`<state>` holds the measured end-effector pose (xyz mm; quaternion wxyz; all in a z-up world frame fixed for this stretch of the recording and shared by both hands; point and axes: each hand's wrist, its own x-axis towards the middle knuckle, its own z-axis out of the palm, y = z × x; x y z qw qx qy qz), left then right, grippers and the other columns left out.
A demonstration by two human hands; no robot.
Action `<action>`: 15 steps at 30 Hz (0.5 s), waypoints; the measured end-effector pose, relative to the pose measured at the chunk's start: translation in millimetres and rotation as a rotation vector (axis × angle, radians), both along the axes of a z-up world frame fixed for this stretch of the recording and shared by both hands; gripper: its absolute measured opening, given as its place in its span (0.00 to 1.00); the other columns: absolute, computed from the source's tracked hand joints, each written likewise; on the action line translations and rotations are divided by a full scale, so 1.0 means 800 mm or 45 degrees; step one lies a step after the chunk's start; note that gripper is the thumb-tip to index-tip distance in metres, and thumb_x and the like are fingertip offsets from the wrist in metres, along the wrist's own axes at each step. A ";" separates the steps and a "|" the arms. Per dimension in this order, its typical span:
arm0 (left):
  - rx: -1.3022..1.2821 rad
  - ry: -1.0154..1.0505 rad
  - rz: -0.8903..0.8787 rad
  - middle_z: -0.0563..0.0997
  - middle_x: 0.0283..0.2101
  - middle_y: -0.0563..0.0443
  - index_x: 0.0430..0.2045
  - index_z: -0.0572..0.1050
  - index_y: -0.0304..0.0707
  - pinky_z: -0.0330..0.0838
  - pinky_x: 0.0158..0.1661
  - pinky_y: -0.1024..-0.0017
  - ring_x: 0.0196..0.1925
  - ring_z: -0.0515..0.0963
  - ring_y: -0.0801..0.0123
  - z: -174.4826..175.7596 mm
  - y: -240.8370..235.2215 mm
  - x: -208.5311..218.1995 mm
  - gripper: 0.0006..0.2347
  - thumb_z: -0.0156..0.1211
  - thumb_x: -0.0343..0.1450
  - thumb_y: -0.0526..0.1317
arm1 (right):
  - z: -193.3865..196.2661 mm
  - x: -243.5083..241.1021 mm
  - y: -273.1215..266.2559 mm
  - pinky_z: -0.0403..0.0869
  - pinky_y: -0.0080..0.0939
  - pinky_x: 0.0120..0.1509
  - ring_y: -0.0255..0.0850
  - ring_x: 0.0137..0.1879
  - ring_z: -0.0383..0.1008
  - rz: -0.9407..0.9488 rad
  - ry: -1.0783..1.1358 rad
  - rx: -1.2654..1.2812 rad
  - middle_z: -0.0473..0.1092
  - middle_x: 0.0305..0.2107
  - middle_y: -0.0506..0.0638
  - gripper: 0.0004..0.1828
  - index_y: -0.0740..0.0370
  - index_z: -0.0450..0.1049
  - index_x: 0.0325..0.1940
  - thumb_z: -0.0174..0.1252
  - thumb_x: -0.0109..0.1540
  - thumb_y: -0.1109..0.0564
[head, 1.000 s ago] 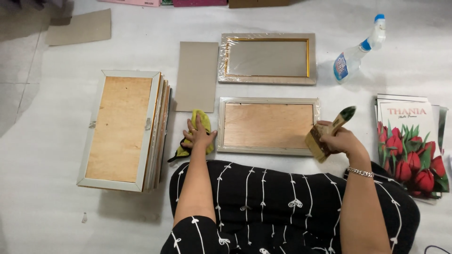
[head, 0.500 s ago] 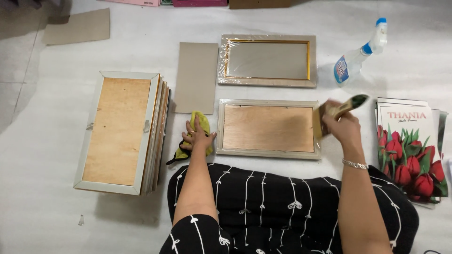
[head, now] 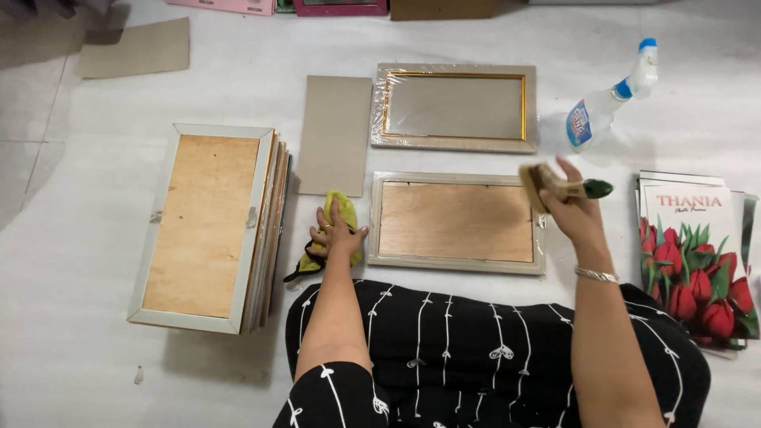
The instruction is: Cleaning and preparing picture frames using a brush and cloth
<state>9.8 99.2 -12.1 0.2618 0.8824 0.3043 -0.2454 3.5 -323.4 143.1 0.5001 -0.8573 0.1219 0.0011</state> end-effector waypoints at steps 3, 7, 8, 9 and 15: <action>0.045 0.030 0.040 0.28 0.79 0.56 0.72 0.32 0.80 0.28 0.65 0.26 0.76 0.31 0.34 0.023 -0.009 0.004 0.46 0.66 0.67 0.53 | 0.065 -0.021 -0.001 0.76 0.41 0.38 0.44 0.32 0.79 0.181 0.629 -0.198 0.81 0.29 0.62 0.18 0.69 0.83 0.42 0.66 0.61 0.49; 0.040 0.038 0.035 0.26 0.79 0.53 0.72 0.29 0.79 0.27 0.65 0.26 0.76 0.28 0.33 0.024 -0.008 0.003 0.47 0.66 0.67 0.52 | -0.034 -0.041 -0.065 0.78 0.46 0.57 0.46 0.50 0.83 0.556 0.925 -0.861 0.82 0.47 0.49 0.21 0.40 0.82 0.55 0.68 0.57 0.48; 0.037 0.039 0.042 0.27 0.79 0.54 0.72 0.30 0.80 0.27 0.65 0.27 0.76 0.29 0.35 0.029 -0.009 0.003 0.47 0.66 0.67 0.52 | -0.050 -0.044 -0.066 0.77 0.46 0.58 0.48 0.49 0.83 0.516 0.896 -0.693 0.83 0.46 0.51 0.26 0.45 0.81 0.57 0.70 0.54 0.53; 0.034 0.041 0.050 0.27 0.79 0.55 0.72 0.31 0.81 0.28 0.66 0.29 0.77 0.29 0.36 0.033 -0.010 0.002 0.47 0.67 0.67 0.51 | -0.066 -0.047 -0.067 0.76 0.45 0.59 0.49 0.48 0.83 0.475 0.865 -0.524 0.83 0.46 0.54 0.30 0.50 0.81 0.58 0.72 0.51 0.59; 0.013 -0.019 0.003 0.29 0.77 0.55 0.71 0.32 0.80 0.29 0.63 0.22 0.75 0.33 0.37 0.000 0.000 -0.002 0.44 0.65 0.69 0.55 | 0.017 -0.044 0.122 0.70 0.61 0.65 0.65 0.58 0.75 0.851 0.564 -0.486 0.79 0.44 0.64 0.25 0.61 0.83 0.49 0.62 0.55 0.43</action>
